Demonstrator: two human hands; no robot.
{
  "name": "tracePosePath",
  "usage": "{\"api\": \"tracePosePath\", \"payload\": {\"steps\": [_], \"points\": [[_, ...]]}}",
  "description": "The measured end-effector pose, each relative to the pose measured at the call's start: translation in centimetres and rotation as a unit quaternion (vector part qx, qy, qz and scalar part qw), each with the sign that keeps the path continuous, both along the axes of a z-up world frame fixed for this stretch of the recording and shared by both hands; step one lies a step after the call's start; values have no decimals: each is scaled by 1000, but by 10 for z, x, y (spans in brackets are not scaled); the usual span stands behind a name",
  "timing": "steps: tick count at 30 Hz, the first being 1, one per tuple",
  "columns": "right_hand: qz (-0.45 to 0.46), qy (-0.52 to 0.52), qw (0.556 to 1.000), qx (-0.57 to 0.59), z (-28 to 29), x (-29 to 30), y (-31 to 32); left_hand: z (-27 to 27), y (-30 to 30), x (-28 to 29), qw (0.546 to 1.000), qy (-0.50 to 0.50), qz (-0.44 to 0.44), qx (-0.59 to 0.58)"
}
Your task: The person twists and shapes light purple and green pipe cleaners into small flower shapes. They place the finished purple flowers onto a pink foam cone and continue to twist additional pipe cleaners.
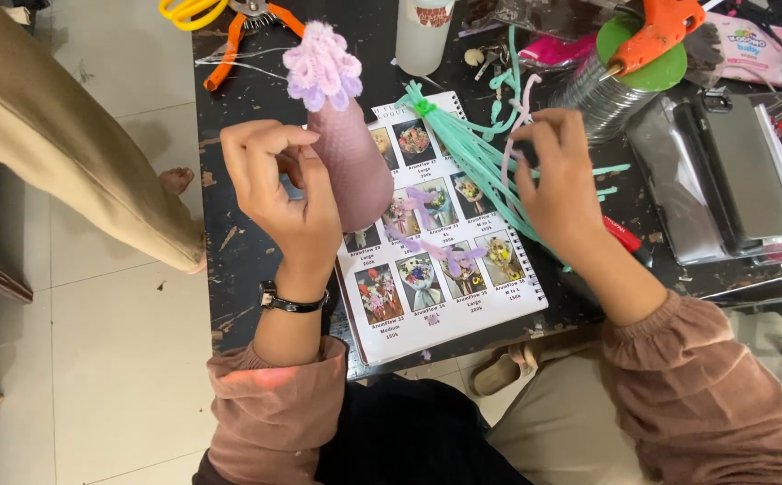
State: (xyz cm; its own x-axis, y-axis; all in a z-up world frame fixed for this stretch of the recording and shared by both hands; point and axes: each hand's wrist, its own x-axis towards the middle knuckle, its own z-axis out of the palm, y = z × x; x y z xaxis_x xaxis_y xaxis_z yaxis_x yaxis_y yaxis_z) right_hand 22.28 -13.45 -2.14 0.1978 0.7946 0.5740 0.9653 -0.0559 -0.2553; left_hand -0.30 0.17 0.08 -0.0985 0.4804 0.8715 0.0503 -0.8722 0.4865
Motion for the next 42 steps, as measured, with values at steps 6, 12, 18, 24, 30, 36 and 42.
{"api": "tracePosePath", "payload": {"steps": [6, 12, 18, 24, 30, 36, 42], "points": [[110, -4, 993, 46, -10, -17, 0, -4, 9, -5, 999, -13, 31, -17], [113, -6, 991, 67, -67, 14, 21, -23, 36, -15, 981, -85, 48, -165], [20, -26, 997, -66, -29, 65, 104, -51, 58, -12, 868, -232, -20, -439], [-57, -167, 971, -162, -91, 127, 206, -57, 70, -11, 908, -223, -16, -355], [-125, -354, 922, -91, -80, 122, 213, -28, 49, -12, 871, -235, -44, -429], [-77, -454, 884, -78, -65, 127, 197, -20, 45, -14, 870, -247, -50, -423], [74, 1, 996, 39, -6, 106, 168, -24, 39, -15, 915, -239, -27, -325]]}}
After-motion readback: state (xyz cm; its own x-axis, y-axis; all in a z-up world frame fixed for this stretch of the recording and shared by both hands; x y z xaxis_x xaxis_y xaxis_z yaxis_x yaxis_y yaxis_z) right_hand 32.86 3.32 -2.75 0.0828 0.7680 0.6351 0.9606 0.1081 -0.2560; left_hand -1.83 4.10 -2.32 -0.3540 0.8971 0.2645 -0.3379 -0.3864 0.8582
